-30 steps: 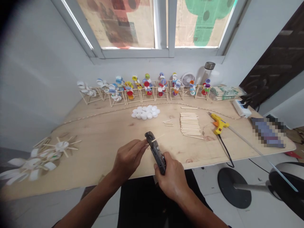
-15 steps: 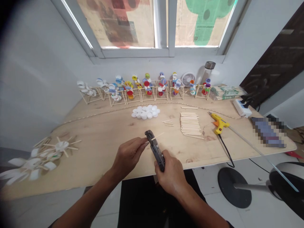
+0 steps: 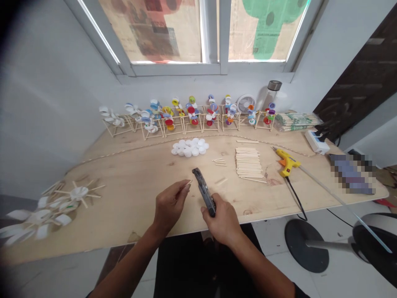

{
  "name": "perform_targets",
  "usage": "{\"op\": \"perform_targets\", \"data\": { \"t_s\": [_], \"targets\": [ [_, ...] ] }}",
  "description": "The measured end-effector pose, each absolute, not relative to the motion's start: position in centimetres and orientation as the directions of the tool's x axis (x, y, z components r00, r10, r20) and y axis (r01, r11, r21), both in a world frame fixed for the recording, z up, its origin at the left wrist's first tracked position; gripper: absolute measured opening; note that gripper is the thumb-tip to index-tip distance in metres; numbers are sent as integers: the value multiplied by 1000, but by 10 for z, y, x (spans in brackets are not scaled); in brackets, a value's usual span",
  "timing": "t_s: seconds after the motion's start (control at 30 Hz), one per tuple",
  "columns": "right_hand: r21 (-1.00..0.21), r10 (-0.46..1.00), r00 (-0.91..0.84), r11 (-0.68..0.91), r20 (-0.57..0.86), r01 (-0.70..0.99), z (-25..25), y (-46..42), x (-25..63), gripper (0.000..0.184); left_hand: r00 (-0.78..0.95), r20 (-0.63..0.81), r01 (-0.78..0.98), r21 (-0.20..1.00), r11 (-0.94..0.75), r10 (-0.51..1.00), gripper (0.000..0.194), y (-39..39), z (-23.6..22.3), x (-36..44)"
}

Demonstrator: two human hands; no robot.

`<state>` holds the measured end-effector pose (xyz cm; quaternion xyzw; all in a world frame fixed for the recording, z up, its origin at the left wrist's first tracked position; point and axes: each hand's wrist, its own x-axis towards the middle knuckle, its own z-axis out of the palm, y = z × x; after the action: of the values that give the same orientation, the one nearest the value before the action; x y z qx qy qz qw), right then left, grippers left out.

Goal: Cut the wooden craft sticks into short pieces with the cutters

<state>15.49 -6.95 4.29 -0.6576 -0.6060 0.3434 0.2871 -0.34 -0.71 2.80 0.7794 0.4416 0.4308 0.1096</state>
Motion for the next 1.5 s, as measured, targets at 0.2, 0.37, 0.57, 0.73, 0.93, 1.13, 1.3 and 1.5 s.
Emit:
{"op": "perform_targets", "data": {
  "t_s": [0.2,0.37,0.57,0.73,0.93,1.13,1.3,1.5],
  "targets": [
    [-936,986,133,-137,-98,323,32,-72,180,13,319,434,599,597,-534,843,16,-1,17,7],
    [-980,963,247,-143,-105,139,31,-81,198,23,413,349,598,592,-540,841,15,6,15,44],
    [-992,938,329,-123,-106,32,29,-86,206,28,525,304,653,456,-605,795,14,4,9,97],
    [-993,934,337,-110,-120,-47,24,-84,210,30,565,337,703,281,-654,753,13,0,1,110],
    [-990,934,329,-118,-138,-79,19,-83,212,34,696,351,658,37,-752,626,14,9,0,102],
    [-987,936,323,-110,-143,-119,17,-83,212,33,755,333,616,-65,-785,565,15,55,7,94],
    [-990,933,335,-109,-132,-87,20,-82,212,33,740,365,622,-53,-781,564,17,81,5,98],
    [-992,932,343,-97,-120,-86,18,-82,212,34,668,433,660,31,-751,605,16,82,-2,95]
  ]
}}
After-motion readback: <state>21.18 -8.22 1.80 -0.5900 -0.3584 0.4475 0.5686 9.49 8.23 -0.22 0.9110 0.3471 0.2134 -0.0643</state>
